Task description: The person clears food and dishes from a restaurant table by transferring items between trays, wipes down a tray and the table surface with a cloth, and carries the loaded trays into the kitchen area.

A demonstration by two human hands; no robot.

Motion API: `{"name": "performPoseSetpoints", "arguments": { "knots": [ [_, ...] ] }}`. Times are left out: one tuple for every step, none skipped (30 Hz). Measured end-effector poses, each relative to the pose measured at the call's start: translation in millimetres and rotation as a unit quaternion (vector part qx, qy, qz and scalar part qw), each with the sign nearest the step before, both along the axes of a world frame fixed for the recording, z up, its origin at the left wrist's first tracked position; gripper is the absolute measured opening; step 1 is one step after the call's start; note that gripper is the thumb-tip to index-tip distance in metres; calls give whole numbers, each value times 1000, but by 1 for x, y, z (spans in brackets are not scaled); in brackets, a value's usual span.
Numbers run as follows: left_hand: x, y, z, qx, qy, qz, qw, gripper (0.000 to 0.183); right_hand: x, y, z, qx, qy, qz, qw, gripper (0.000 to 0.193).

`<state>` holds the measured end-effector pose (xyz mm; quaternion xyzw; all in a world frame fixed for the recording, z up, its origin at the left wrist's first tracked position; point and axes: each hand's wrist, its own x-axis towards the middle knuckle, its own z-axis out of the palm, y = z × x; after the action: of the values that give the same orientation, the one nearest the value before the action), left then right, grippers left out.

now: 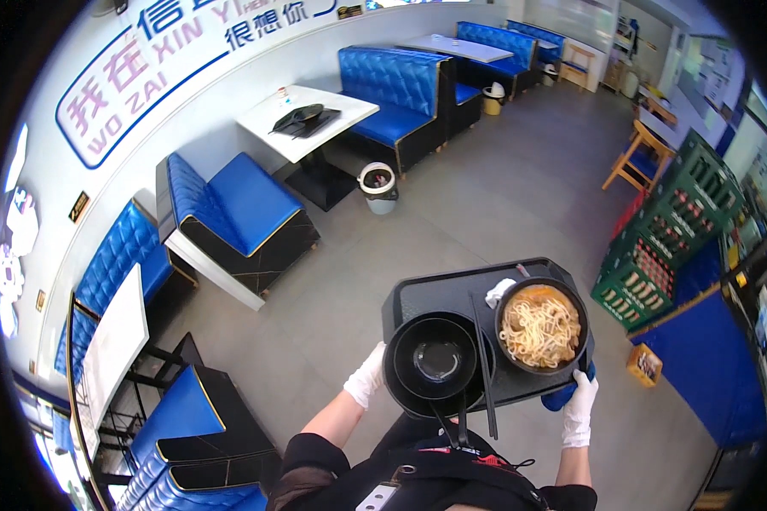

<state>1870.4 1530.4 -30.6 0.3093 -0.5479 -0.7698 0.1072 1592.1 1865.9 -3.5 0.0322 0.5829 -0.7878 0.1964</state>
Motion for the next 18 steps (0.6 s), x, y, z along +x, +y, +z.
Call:
{"name": "performPoseSetpoints", "arguments": {
  "knots": [
    [0,-11,5,-124,-22,-38,991,16,-19,-25,2,8,4,20,1000,39],
    [7,-18,12,-245,-58,-60,966,17,-26,-48,4,-4,0,44,999,40],
    [8,-14,15,-87,2,23,996,20,-32,-60,-2,-14,4,60,998,41],
    [9,-10,19,63,71,118,988,23,-37,-71,-6,-16,-1,78,997,42],
    [6,-3,43,149,76,185,968,23,-40,-83,-8,-16,-10,95,995,43],
    [9,-9,51,167,81,205,961,23,-48,-102,-11,-25,-2,114,993,43],
    [11,-15,55,142,80,223,961,24,-58,-122,-13,-24,16,138,990,42],
    [11,-22,55,119,80,240,960,24,-62,-142,-12,-21,7,148,989,41],
    [11,-29,57,96,80,257,958,25,-65,-160,-13,-18,-3,158,987,40],
    [12,-37,60,12,87,240,967,25,-74,-178,-23,-24,1,175,984,39],
    [12,-46,67,78,84,265,957,26,-78,-198,-20,-11,-3,188,982,39],
    [12,-54,67,105,91,285,948,27,-81,-216,-18,-9,-3,202,979,39],
    [18,-59,64,119,101,306,939,27,-84,-234,-18,-7,-3,216,976,38],
    [21,-65,63,126,110,324,931,28,-87,-253,-19,-31,-12,228,973,38],
    [26,-71,58,131,119,342,923,29,-89,-271,-17,-30,-4,244,969,39],
    [32,-77,54,133,126,361,914,30,-91,-291,-15,-44,3,261,964,40],
    [37,-82,51,137,137,378,905,31,-94,-311,-11,-59,13,280,958,40],
    [42,-86,48,140,149,394,896,32,-97,-329,-3,-53,25,299,952,42]
  ]
}}
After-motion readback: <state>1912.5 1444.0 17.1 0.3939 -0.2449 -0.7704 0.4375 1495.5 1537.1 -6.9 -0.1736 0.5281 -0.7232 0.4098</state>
